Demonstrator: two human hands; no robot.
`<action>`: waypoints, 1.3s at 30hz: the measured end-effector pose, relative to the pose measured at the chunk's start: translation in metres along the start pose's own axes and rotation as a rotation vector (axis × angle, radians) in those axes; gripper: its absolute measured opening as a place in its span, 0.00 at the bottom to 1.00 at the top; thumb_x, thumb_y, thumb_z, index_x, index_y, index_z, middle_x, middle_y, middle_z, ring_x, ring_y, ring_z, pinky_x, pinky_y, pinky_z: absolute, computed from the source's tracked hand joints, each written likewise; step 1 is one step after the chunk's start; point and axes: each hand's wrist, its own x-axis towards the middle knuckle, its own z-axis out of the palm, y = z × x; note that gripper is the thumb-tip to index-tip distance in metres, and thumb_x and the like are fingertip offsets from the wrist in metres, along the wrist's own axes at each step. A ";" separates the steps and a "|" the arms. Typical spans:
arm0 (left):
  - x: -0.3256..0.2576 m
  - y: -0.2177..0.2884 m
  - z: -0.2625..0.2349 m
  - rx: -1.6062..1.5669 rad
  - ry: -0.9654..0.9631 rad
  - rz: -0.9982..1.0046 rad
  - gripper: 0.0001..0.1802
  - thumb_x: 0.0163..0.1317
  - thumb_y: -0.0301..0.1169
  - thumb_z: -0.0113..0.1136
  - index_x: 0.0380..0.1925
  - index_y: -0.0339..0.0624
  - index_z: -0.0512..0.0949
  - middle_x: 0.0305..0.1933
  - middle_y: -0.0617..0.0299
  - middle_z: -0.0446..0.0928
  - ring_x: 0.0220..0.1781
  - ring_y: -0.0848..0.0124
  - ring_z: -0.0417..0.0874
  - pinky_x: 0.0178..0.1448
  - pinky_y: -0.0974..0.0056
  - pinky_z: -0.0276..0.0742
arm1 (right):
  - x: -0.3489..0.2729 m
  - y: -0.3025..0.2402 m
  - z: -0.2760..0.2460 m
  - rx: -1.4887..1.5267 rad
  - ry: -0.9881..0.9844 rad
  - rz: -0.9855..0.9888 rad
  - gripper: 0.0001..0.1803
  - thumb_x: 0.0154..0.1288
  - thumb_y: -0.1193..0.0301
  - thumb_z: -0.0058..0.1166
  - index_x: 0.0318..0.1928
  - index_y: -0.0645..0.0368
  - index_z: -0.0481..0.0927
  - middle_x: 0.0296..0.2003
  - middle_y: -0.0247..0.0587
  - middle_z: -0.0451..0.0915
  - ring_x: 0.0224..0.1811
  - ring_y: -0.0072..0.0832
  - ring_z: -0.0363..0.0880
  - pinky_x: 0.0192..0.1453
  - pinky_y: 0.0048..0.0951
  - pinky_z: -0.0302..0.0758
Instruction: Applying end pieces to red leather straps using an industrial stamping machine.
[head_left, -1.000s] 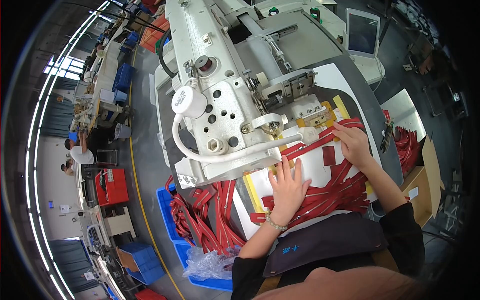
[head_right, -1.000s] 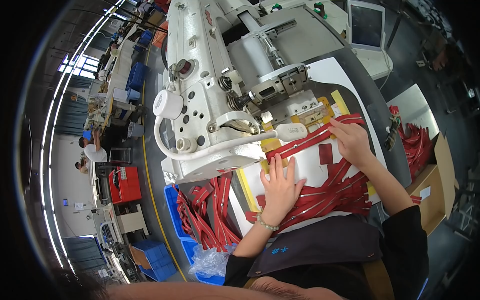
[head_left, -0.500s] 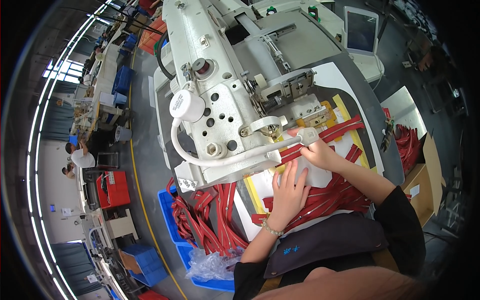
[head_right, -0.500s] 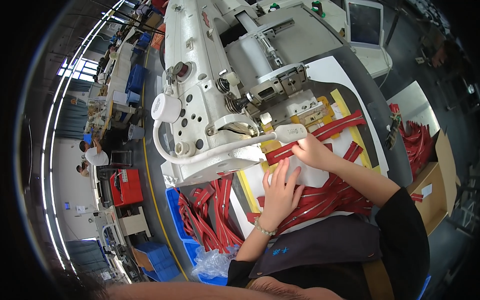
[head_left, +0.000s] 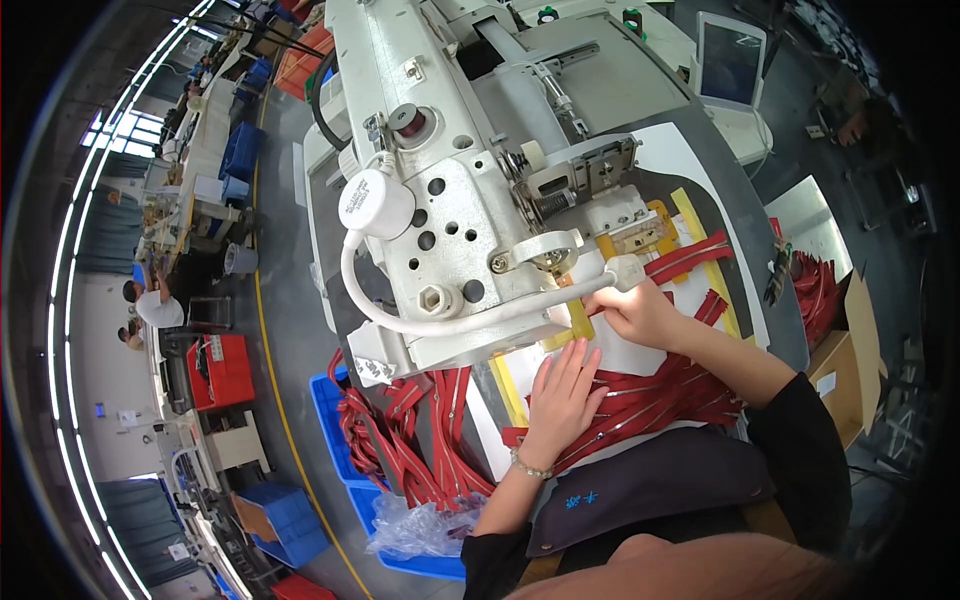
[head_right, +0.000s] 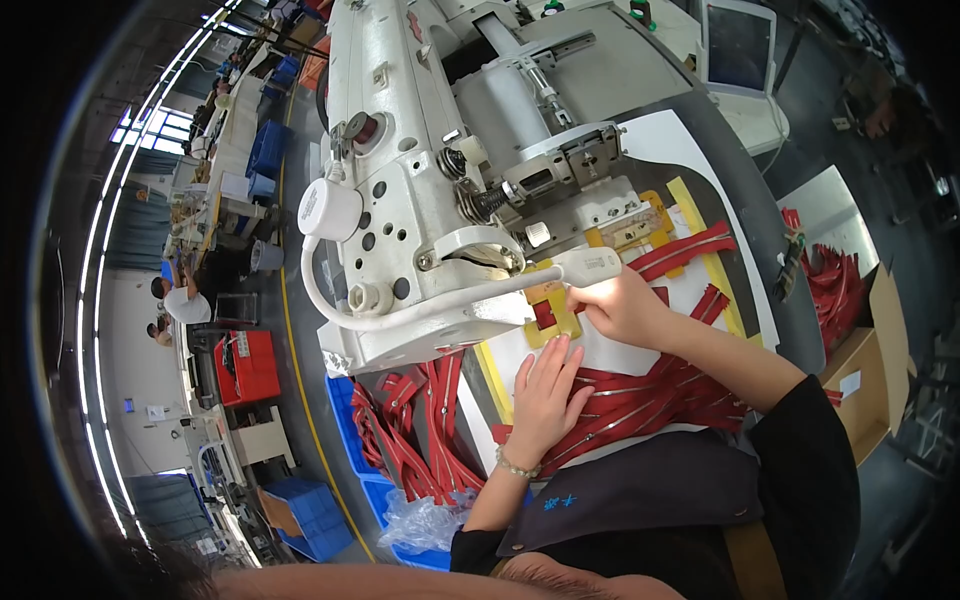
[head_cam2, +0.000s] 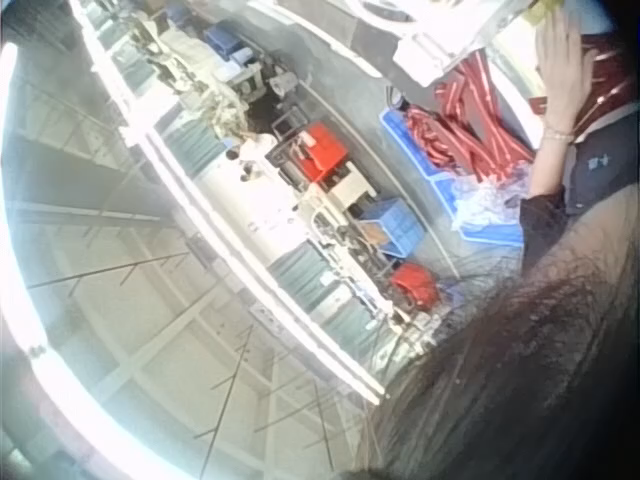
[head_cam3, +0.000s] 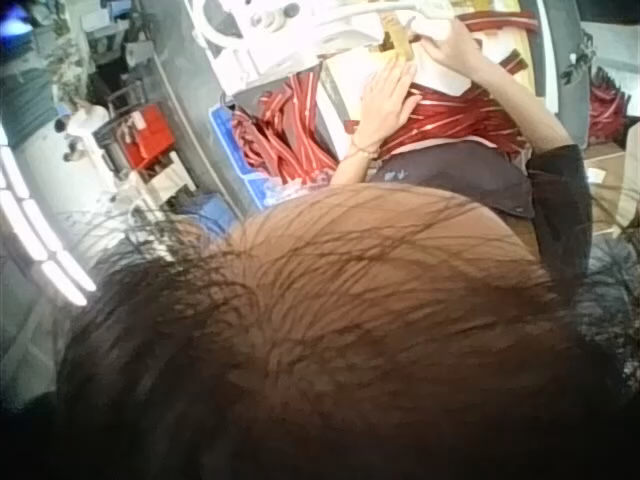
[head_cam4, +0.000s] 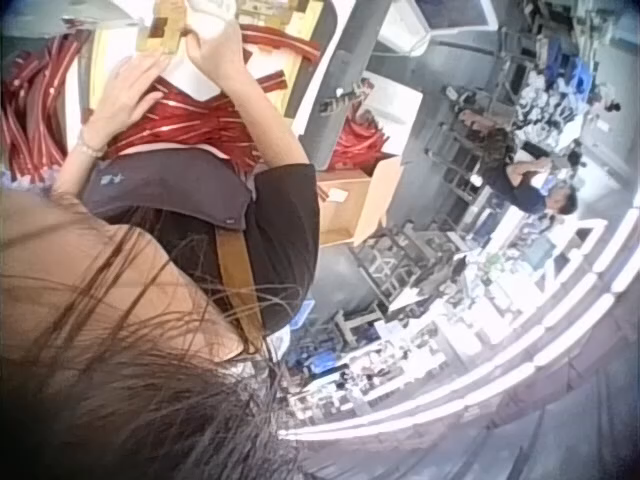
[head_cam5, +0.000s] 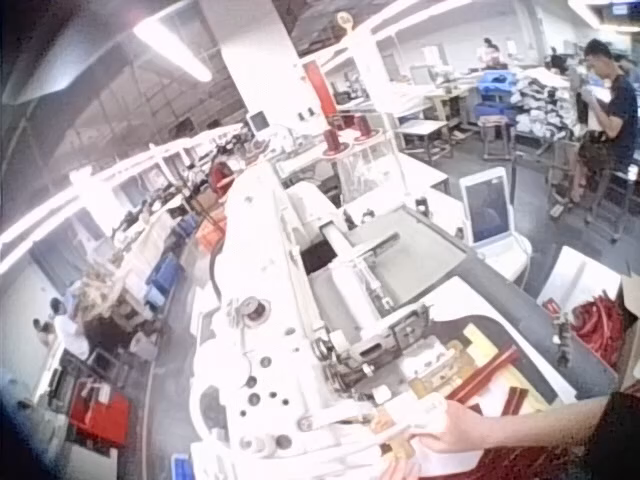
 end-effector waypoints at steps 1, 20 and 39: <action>0.000 -0.001 0.001 0.002 0.001 -0.005 0.32 0.55 0.38 0.65 0.61 0.43 0.69 0.67 0.52 0.65 0.69 0.62 0.65 0.68 0.54 0.57 | 0.000 -0.005 -0.005 -0.191 -0.014 -0.151 0.08 0.50 0.80 0.52 0.33 0.60 0.79 0.38 0.37 0.81 0.42 0.31 0.80 0.44 0.33 0.75; -0.001 -0.008 0.014 0.010 -0.093 -0.100 0.41 0.56 0.48 0.63 0.65 0.37 0.63 0.69 0.51 0.62 0.72 0.60 0.60 0.72 0.51 0.51 | -0.018 0.029 -0.009 -0.560 0.002 -0.437 0.19 0.50 0.76 0.53 0.46 0.61 0.80 0.41 0.39 0.82 0.41 0.35 0.80 0.46 0.35 0.75; 0.000 -0.008 0.013 -0.040 -0.083 -0.106 0.41 0.55 0.47 0.63 0.64 0.37 0.64 0.70 0.51 0.62 0.73 0.60 0.60 0.71 0.52 0.53 | -0.020 0.027 -0.008 -0.640 0.012 -0.464 0.21 0.50 0.75 0.53 0.48 0.64 0.80 0.38 0.41 0.82 0.39 0.32 0.81 0.45 0.32 0.76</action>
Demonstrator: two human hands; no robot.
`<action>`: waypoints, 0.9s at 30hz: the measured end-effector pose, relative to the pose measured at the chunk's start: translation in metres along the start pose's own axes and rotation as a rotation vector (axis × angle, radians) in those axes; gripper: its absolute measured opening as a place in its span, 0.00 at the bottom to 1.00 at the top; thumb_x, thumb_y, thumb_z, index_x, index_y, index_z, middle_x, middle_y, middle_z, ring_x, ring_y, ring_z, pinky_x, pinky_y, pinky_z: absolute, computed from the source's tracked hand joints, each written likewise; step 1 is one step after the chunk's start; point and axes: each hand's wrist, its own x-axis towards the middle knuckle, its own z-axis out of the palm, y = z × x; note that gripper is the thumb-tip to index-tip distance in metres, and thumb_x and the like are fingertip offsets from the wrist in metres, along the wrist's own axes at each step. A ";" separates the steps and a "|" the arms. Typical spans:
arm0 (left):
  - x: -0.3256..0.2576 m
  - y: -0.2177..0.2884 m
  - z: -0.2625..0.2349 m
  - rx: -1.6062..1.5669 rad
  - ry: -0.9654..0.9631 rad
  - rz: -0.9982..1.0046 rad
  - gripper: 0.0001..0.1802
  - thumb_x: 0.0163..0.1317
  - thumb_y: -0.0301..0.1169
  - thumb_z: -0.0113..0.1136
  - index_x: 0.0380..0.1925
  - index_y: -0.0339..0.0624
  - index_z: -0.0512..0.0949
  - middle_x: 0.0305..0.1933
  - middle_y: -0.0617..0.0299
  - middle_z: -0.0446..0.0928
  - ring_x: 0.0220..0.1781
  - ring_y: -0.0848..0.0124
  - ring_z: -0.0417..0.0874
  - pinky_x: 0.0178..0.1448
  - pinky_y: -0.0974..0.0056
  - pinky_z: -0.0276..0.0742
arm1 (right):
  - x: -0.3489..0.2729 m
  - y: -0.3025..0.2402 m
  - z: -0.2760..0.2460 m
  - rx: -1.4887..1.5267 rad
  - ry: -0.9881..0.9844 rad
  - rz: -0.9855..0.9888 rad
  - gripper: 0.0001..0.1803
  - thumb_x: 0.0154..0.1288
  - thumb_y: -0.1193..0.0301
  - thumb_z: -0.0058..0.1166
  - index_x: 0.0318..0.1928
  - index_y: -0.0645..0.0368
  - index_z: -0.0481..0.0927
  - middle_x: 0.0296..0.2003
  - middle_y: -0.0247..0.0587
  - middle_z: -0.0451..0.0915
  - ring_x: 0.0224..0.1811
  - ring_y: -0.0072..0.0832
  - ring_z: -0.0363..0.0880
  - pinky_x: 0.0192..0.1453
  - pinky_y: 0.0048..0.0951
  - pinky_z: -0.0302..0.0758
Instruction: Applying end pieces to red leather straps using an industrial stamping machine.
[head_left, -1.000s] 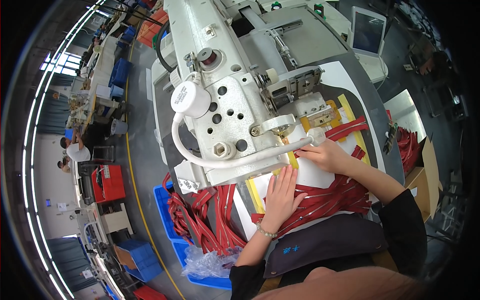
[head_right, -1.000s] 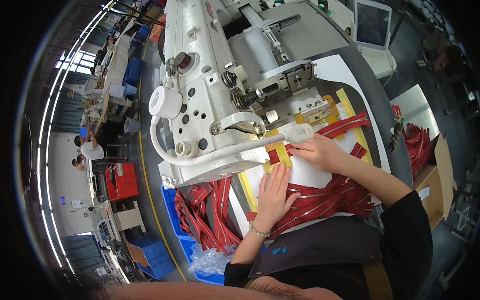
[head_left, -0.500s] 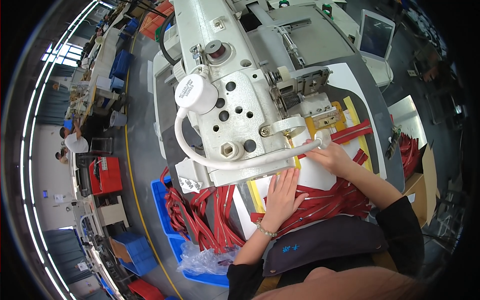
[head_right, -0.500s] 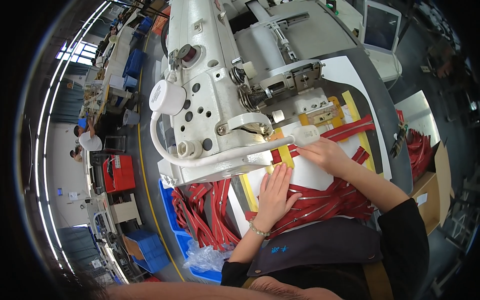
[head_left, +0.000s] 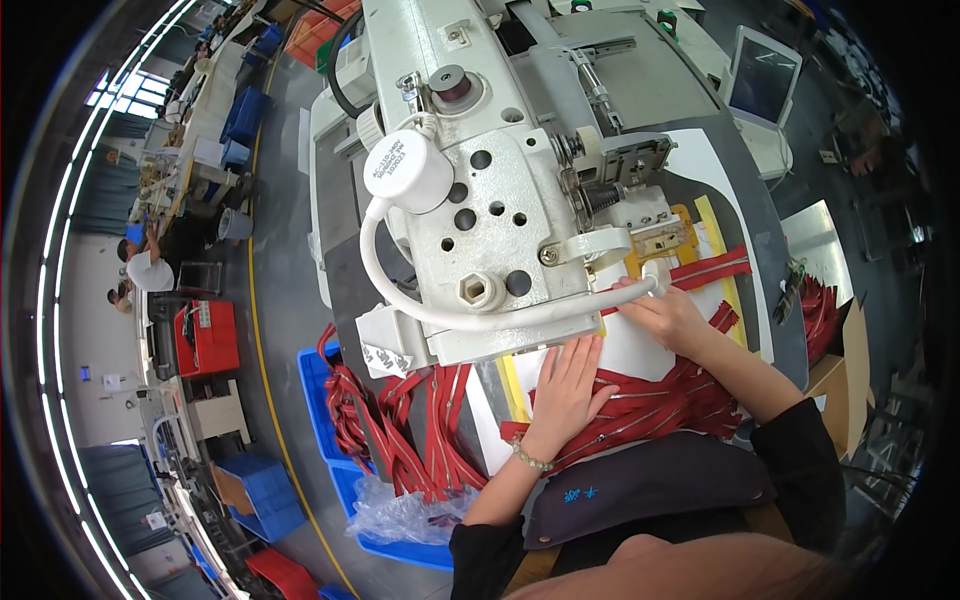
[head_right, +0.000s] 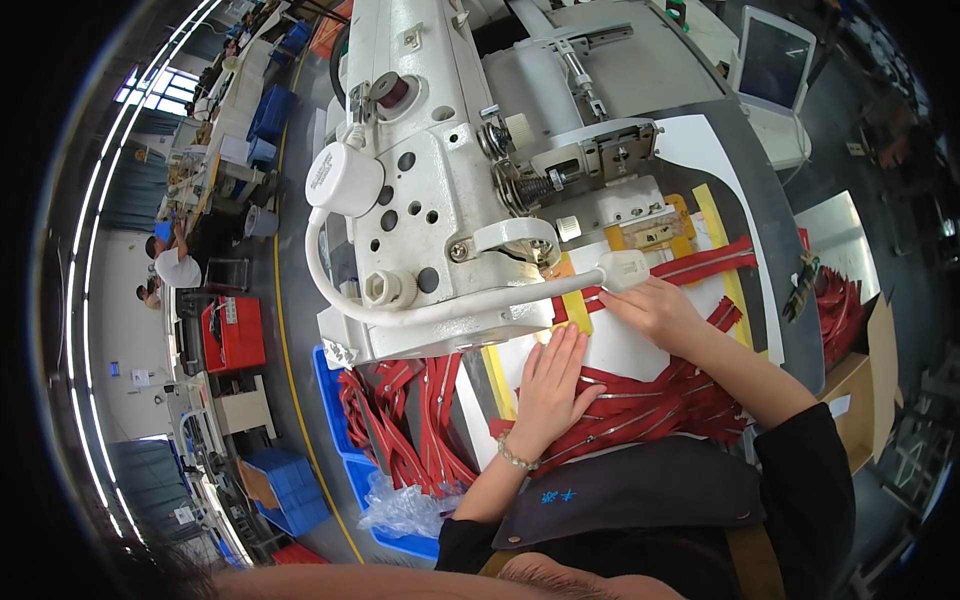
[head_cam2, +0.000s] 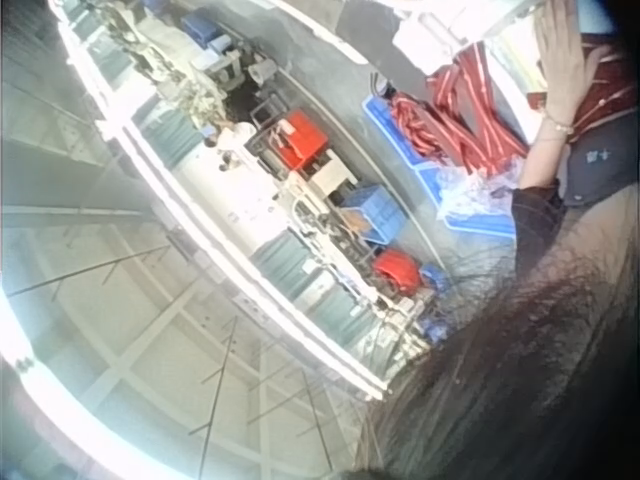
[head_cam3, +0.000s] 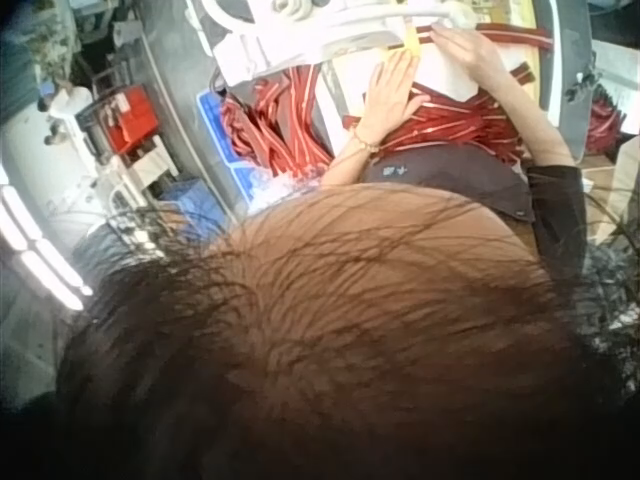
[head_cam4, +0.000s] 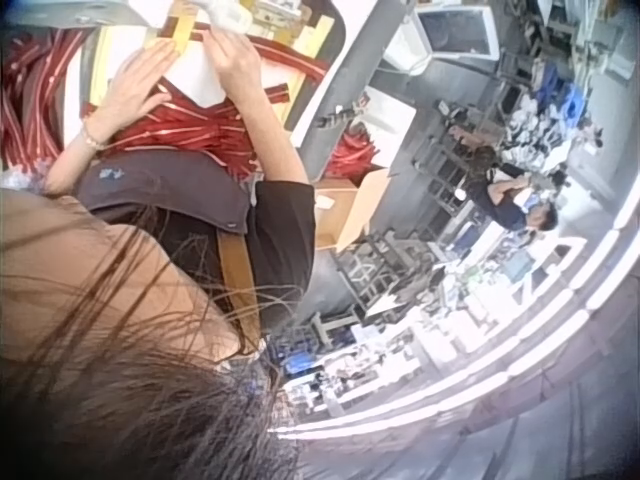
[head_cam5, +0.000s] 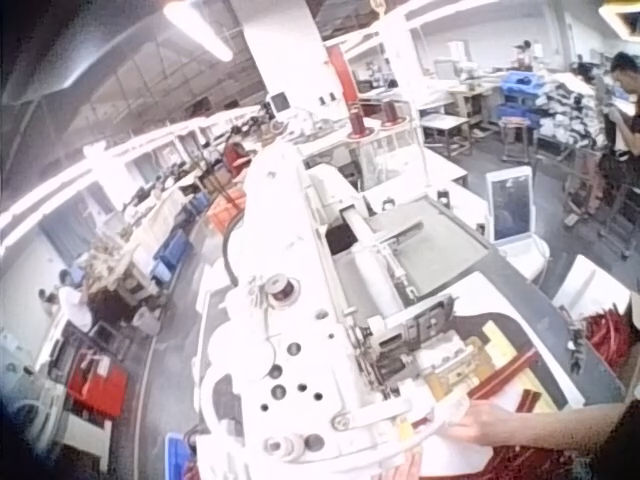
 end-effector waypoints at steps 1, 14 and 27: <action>0.000 0.000 0.000 0.000 0.002 -0.003 0.41 0.55 0.47 0.63 0.64 0.37 0.64 0.70 0.51 0.62 0.73 0.60 0.60 0.71 0.52 0.53 | 0.001 0.000 -0.001 -0.003 -0.001 -0.002 0.21 0.50 0.75 0.53 0.47 0.65 0.80 0.38 0.41 0.82 0.38 0.32 0.81 0.44 0.32 0.76; -0.001 -0.002 0.003 -0.005 0.018 0.011 0.41 0.54 0.47 0.64 0.64 0.36 0.64 0.70 0.50 0.62 0.72 0.59 0.60 0.70 0.52 0.55 | 0.000 0.000 0.000 -0.012 -0.012 -0.006 0.22 0.50 0.75 0.52 0.48 0.65 0.79 0.47 0.44 0.82 0.34 0.30 0.80 0.41 0.31 0.76; -0.001 -0.003 0.004 -0.011 0.008 0.006 0.41 0.54 0.46 0.64 0.63 0.36 0.64 0.69 0.51 0.62 0.71 0.58 0.61 0.70 0.52 0.55 | 0.001 -0.001 -0.001 -0.049 -0.009 -0.016 0.21 0.48 0.75 0.53 0.47 0.65 0.80 0.46 0.43 0.82 0.30 0.28 0.79 0.37 0.29 0.75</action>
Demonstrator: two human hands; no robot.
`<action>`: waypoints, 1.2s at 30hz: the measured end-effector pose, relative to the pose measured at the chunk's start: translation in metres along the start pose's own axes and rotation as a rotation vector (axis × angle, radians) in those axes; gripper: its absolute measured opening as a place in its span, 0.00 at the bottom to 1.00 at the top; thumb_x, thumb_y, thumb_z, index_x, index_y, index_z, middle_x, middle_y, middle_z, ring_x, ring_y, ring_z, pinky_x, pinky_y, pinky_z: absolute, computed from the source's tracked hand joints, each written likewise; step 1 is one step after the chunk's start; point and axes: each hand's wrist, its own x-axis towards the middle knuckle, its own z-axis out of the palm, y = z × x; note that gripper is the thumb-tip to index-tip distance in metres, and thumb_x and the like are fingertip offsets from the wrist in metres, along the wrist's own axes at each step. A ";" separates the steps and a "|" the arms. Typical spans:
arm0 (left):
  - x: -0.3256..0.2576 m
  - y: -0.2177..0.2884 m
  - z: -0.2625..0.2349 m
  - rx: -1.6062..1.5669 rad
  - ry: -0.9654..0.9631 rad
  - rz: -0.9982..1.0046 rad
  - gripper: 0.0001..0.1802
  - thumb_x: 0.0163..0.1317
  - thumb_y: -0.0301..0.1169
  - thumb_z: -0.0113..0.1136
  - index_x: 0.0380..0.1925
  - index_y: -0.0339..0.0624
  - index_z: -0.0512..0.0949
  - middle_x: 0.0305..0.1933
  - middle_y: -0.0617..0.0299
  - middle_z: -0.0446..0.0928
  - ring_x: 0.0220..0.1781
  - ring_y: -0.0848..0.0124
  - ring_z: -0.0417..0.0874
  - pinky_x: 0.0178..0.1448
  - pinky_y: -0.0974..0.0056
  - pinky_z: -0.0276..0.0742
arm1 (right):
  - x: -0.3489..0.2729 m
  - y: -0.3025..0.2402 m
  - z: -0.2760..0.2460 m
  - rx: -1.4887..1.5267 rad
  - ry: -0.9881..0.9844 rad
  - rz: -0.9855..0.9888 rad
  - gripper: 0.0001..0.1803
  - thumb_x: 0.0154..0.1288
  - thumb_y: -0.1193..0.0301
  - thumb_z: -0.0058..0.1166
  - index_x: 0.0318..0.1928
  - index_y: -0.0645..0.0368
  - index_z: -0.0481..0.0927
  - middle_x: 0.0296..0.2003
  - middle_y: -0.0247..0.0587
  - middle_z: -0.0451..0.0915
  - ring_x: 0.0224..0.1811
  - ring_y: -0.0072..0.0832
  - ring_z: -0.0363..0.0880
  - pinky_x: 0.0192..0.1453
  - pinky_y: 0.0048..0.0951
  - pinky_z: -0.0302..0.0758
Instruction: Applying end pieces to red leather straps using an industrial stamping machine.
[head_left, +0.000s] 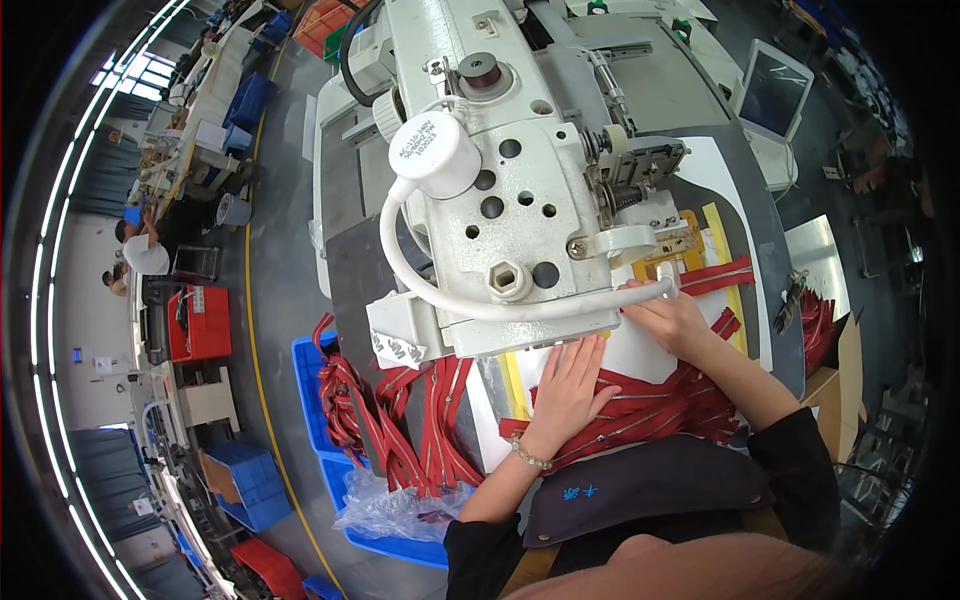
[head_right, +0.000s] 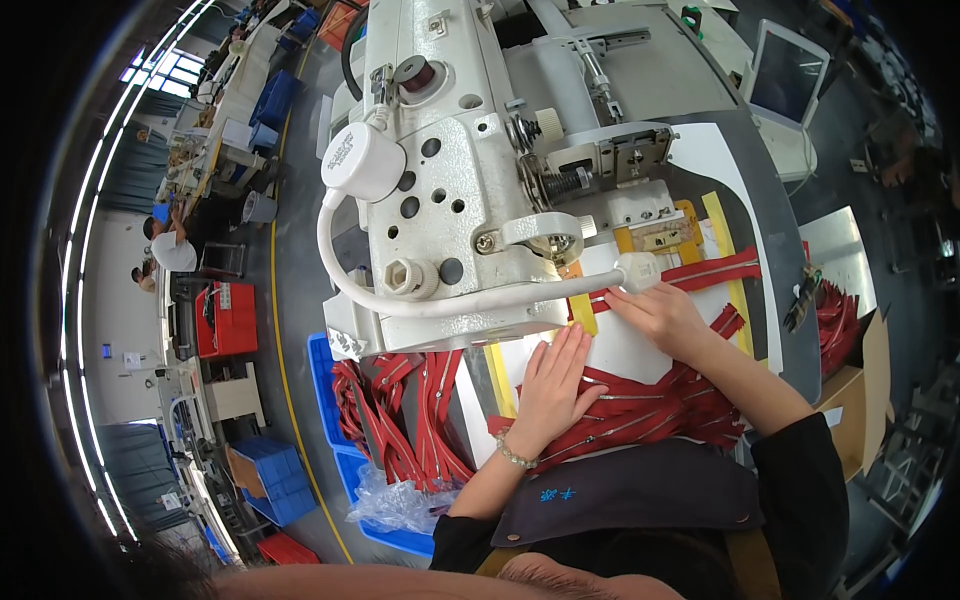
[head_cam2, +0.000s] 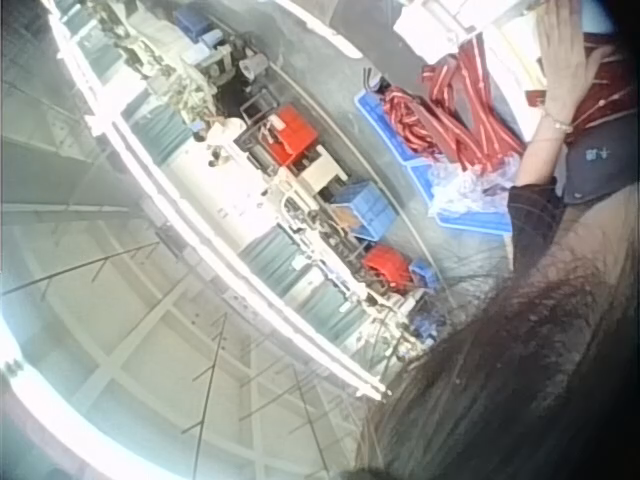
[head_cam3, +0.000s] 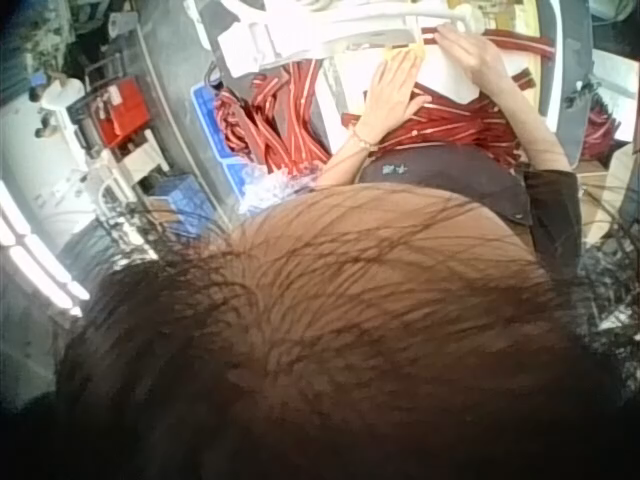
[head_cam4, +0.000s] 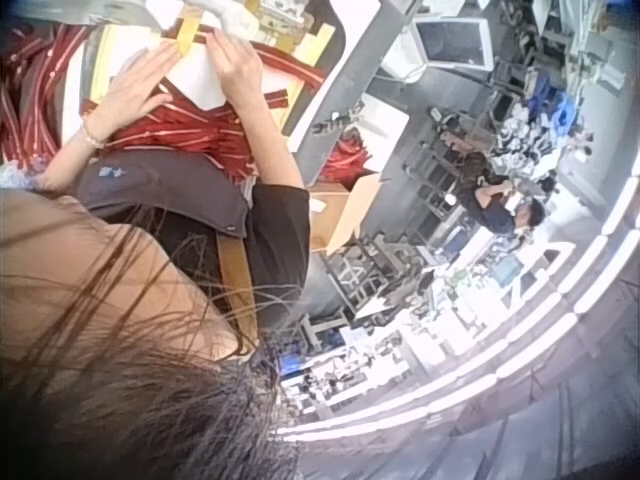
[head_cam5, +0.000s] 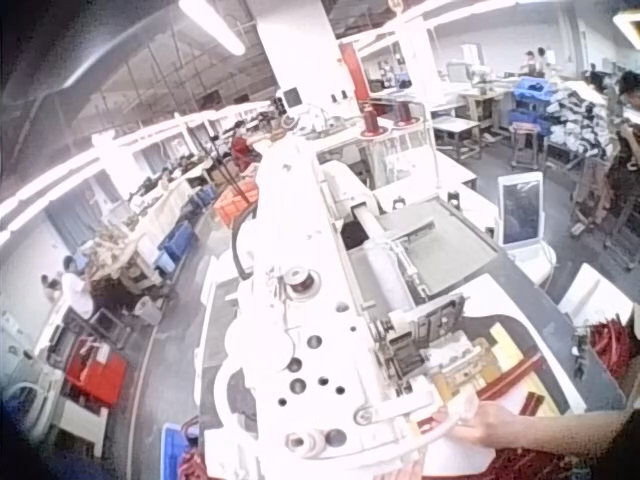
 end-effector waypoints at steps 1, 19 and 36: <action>0.000 0.000 0.000 0.000 0.000 -0.001 0.41 0.54 0.46 0.64 0.63 0.36 0.64 0.69 0.51 0.62 0.71 0.58 0.61 0.70 0.52 0.55 | 0.000 0.000 0.000 -0.002 0.005 -0.001 0.21 0.48 0.75 0.53 0.47 0.65 0.80 0.45 0.42 0.82 0.30 0.28 0.79 0.37 0.29 0.75; 0.001 -0.001 -0.002 -0.007 0.005 0.012 0.41 0.54 0.46 0.64 0.63 0.34 0.64 0.68 0.50 0.63 0.67 0.57 0.66 0.69 0.52 0.57 | 0.000 -0.002 0.003 -0.038 0.025 0.011 0.21 0.45 0.75 0.55 0.44 0.63 0.81 0.36 0.39 0.82 0.32 0.32 0.80 0.37 0.32 0.77; -0.002 -0.003 0.002 -0.031 0.007 0.009 0.40 0.54 0.45 0.64 0.61 0.31 0.66 0.65 0.49 0.67 0.58 0.60 0.72 0.62 0.57 0.64 | -0.001 -0.001 0.005 -0.026 0.048 0.015 0.14 0.43 0.76 0.57 0.36 0.61 0.83 0.31 0.39 0.80 0.35 0.36 0.81 0.41 0.33 0.78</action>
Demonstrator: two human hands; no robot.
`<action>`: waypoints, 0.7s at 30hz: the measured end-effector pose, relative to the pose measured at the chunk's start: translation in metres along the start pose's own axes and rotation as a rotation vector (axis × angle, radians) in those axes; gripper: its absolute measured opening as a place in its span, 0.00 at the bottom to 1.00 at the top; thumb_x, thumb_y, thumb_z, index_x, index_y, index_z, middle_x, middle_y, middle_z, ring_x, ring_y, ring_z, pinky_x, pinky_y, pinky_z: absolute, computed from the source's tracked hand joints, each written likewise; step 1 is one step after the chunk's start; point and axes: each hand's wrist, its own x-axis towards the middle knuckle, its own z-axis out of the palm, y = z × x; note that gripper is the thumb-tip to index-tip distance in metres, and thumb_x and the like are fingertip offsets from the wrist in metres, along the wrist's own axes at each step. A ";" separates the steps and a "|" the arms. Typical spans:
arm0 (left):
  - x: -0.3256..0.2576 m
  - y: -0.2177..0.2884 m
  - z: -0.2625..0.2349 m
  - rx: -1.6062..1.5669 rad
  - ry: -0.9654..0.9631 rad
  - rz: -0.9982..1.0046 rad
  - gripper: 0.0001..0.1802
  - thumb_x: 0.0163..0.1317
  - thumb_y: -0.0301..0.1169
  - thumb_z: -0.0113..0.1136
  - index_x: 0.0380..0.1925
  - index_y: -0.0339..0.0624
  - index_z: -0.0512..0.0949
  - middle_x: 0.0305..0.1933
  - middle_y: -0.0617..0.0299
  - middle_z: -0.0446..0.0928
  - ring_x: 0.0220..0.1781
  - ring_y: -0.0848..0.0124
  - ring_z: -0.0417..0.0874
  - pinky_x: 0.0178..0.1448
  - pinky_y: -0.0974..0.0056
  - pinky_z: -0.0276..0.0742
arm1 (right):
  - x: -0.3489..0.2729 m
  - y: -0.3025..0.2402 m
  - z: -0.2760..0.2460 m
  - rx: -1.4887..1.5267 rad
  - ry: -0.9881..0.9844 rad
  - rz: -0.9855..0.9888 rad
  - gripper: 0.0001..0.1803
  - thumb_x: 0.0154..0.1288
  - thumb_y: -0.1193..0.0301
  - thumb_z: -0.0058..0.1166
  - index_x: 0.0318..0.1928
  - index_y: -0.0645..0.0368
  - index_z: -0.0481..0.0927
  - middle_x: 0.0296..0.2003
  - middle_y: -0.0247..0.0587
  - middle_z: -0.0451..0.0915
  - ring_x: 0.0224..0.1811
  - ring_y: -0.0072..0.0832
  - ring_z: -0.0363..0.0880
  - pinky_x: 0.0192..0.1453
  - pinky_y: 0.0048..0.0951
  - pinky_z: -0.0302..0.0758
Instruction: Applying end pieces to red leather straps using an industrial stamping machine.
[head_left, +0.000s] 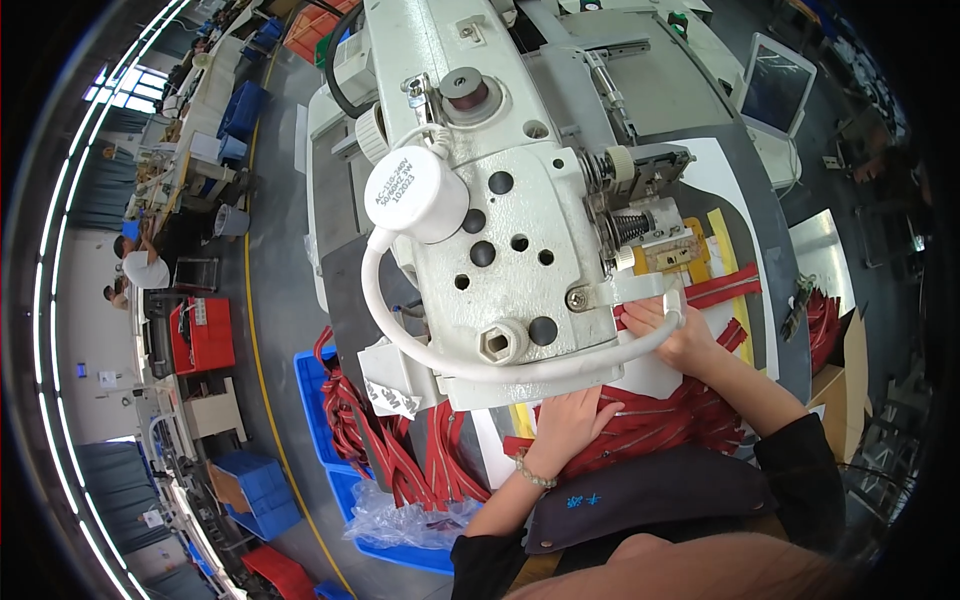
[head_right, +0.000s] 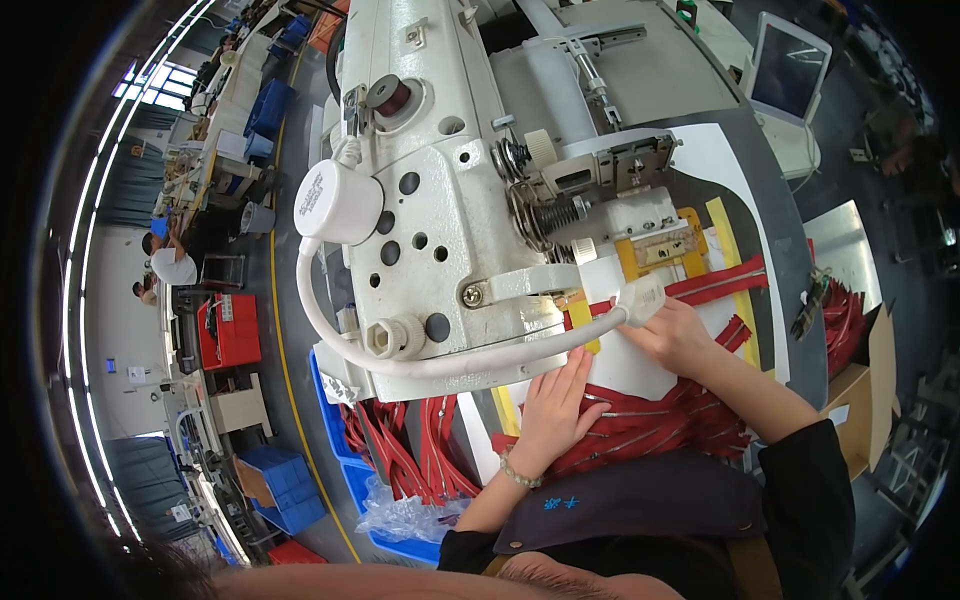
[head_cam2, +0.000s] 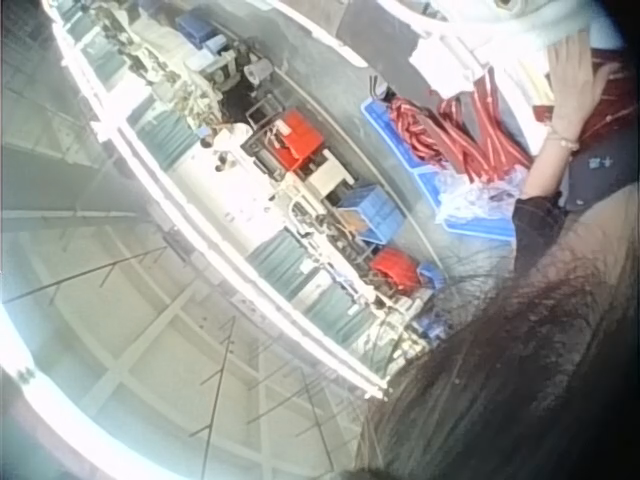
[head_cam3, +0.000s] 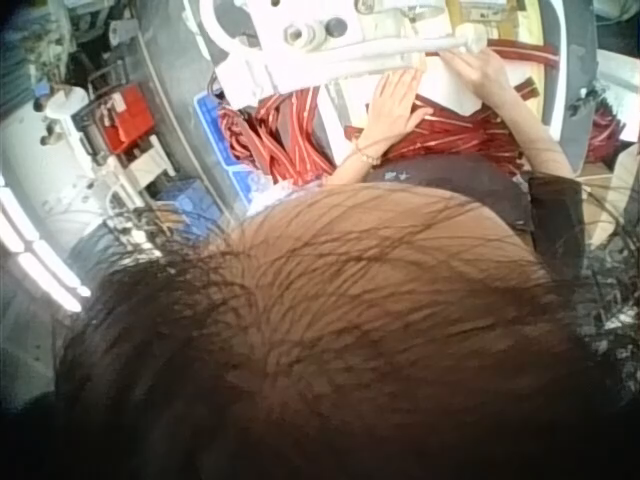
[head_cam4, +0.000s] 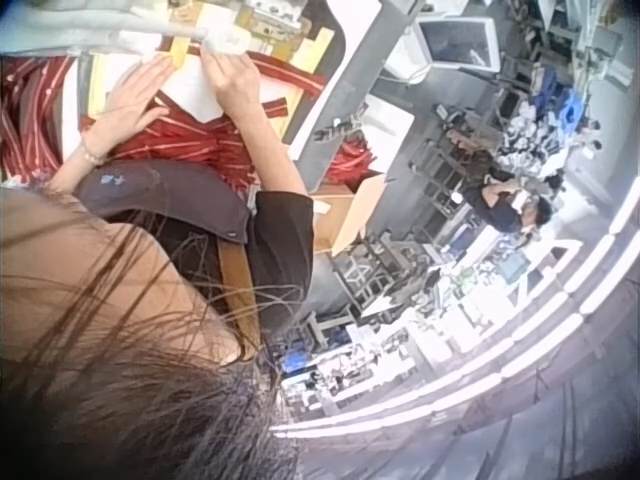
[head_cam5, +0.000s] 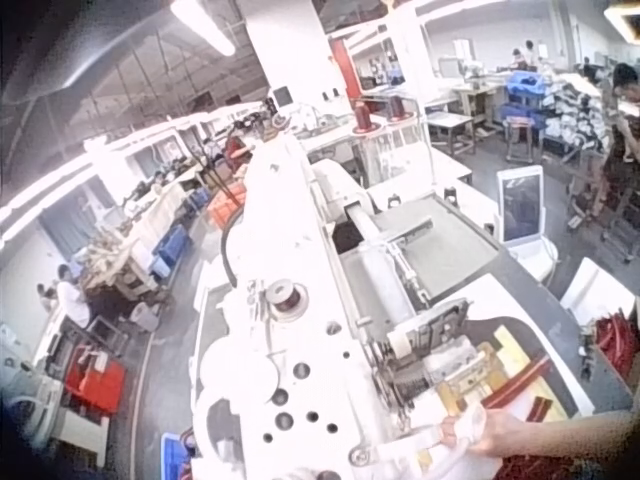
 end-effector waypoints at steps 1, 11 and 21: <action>0.000 0.000 0.000 0.000 -0.001 0.001 0.40 0.54 0.45 0.64 0.61 0.31 0.66 0.65 0.49 0.67 0.58 0.60 0.72 0.62 0.57 0.64 | -0.001 0.000 0.001 0.004 -0.007 0.008 0.13 0.44 0.76 0.57 0.35 0.61 0.84 0.31 0.39 0.80 0.35 0.36 0.81 0.41 0.33 0.79; -0.001 0.002 -0.007 -0.008 -0.101 -0.040 0.39 0.56 0.46 0.64 0.62 0.33 0.66 0.62 0.48 0.70 0.56 0.58 0.76 0.58 0.59 0.71 | 0.006 -0.002 -0.008 0.021 -0.020 0.007 0.14 0.41 0.76 0.58 0.35 0.62 0.82 0.35 0.41 0.81 0.38 0.39 0.82 0.42 0.34 0.80; 0.000 0.001 -0.007 -0.052 -0.055 0.003 0.41 0.54 0.42 0.67 0.62 0.30 0.64 0.66 0.44 0.64 0.70 0.50 0.63 0.68 0.53 0.64 | 0.003 0.000 -0.010 0.130 0.021 0.046 0.15 0.38 0.75 0.56 0.33 0.62 0.81 0.35 0.43 0.82 0.40 0.39 0.83 0.47 0.37 0.80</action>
